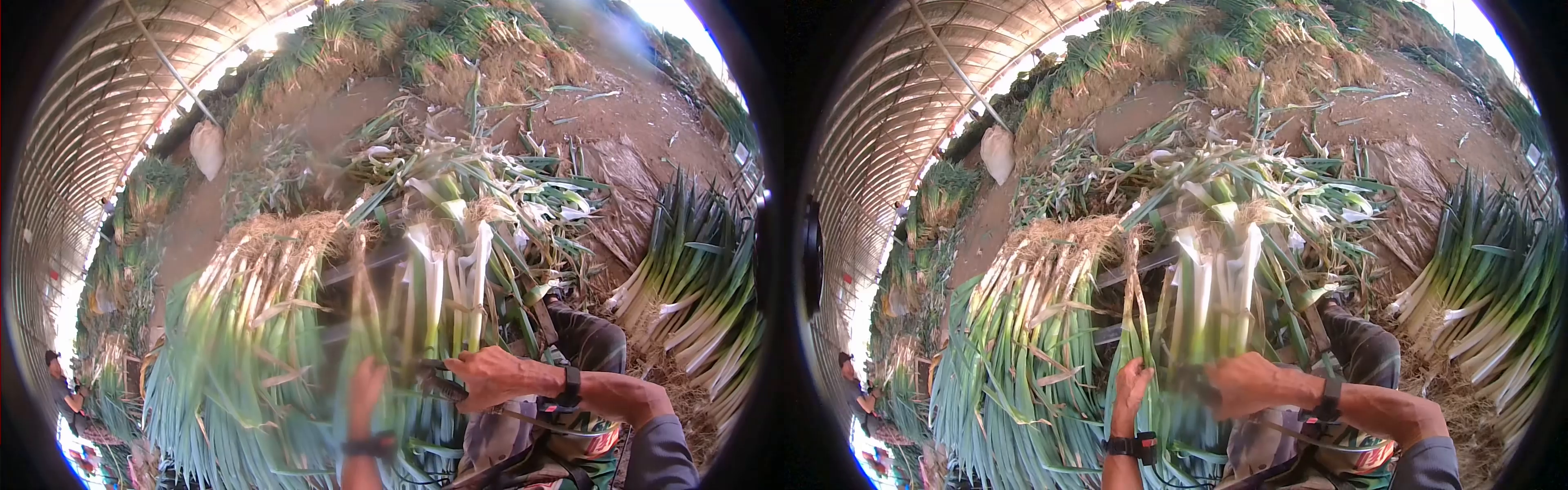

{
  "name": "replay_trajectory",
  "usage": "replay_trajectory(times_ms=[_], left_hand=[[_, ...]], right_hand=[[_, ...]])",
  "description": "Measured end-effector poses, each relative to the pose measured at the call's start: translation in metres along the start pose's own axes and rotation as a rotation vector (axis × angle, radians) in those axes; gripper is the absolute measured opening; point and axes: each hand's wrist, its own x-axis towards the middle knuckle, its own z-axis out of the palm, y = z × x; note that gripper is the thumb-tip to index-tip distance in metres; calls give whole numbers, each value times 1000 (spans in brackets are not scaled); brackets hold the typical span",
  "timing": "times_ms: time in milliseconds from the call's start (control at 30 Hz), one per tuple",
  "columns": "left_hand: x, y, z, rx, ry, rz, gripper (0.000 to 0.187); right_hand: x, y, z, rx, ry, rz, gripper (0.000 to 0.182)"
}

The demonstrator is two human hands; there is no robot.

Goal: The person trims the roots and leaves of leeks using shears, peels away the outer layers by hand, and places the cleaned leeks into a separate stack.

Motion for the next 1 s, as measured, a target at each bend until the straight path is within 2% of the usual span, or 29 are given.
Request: replay_trajectory(times_ms=[133, 233, 333, 433, 500, 600, 700, 800, 867, 1000], left_hand=[[2, 8, 0, 24, 74, -23, 45], [-7, 37, -7, 316, 176, 157, 47], [-10, 43, -6, 453, 203, 224, 49], [-9, 40, 5, 410, 188, 97, 53], [-8, 37, 12, 428, 224, 92, 56], [-8, 34, 15, 382, 220, 63, 57], [-11, 36, 13, 338, 190, 67, 56], [-10, 26, 13, 301, 171, 56, 54], [-11, 15, 14, 271, 176, 40, 53], [-19, 37, 12, 238, 203, -1, 50]], right_hand=[[-6, -3, -4, 35, 37, -36, 52], [-6, -3, 2, 79, 39, -46, 54], [-6, -6, 7, 163, 28, -64, 61], [-6, -7, 13, 220, 0, -93, 60], [-4, -5, 17, 248, -55, -90, 60], [-8, -4, 22, 264, 18, -163, 59], [2, -7, 18, 169, -46, -21, 58], [10, -4, 16, 172, -7, -13, 56], [4, -9, 13, 228, -63, -23, 57], [-3, -12, 17, 301, -42, -75, 56]])
